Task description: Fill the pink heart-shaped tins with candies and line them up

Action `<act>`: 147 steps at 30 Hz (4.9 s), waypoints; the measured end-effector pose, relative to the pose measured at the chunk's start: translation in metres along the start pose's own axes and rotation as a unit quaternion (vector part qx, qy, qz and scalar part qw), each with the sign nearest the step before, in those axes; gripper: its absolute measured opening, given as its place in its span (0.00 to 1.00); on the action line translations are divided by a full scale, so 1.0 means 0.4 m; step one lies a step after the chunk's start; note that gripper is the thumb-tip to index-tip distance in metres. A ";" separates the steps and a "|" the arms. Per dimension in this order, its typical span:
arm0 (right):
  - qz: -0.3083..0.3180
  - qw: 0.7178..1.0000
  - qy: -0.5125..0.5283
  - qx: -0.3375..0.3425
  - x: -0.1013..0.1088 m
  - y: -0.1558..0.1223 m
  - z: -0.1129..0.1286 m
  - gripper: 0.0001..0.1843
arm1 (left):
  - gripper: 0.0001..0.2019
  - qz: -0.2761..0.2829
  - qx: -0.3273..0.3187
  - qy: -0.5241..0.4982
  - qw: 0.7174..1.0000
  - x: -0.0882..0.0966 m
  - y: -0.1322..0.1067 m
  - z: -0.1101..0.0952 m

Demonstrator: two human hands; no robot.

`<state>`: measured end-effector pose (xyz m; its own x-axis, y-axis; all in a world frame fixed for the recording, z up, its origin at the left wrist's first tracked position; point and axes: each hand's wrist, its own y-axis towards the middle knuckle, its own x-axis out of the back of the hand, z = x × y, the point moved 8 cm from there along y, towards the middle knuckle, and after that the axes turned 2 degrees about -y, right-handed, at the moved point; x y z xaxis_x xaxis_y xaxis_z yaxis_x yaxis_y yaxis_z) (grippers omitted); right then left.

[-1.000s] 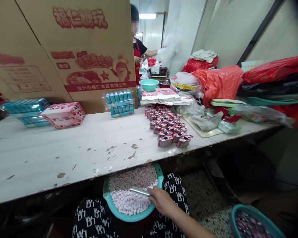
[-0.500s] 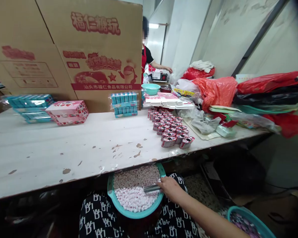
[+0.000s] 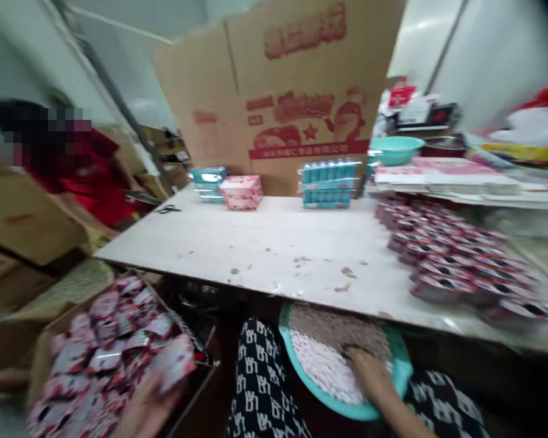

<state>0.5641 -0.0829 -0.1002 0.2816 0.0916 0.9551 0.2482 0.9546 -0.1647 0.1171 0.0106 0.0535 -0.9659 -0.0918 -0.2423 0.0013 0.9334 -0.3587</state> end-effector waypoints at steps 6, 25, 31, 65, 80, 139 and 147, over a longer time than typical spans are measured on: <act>0.004 0.986 0.164 -0.020 -0.091 0.067 -0.044 0.18 | 0.23 0.203 0.073 -0.071 0.974 -0.394 0.008 0.201; 0.017 0.996 -0.024 0.079 0.382 -0.051 0.074 0.15 | 0.16 0.262 -0.250 0.387 0.848 -0.705 0.042 0.310; 0.018 0.980 -0.166 0.112 0.411 -0.041 0.186 0.13 | 0.17 0.271 -0.273 0.415 0.824 -0.721 0.038 0.339; -0.019 0.982 0.173 0.072 0.338 -0.032 0.023 0.15 | 0.19 0.215 -0.210 0.295 0.907 -0.614 0.095 0.269; 0.026 0.972 -0.207 0.109 0.473 -0.065 0.197 0.13 | 0.15 0.230 -0.220 0.339 0.886 -0.661 0.072 0.333; -0.301 0.949 0.092 0.031 0.615 -0.086 -0.296 0.19 | 0.29 0.399 -0.080 0.191 0.893 -0.882 -0.003 0.293; -0.357 0.931 0.079 -0.013 0.666 -0.105 -0.308 0.20 | 0.24 0.208 -0.289 0.374 0.856 -0.748 0.191 0.116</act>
<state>0.7429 -0.1337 0.1307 0.1692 -0.6079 0.7758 0.4469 0.7489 0.4893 0.4181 0.0935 0.0569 -0.8086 0.3363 0.4828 0.4663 0.8666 0.1775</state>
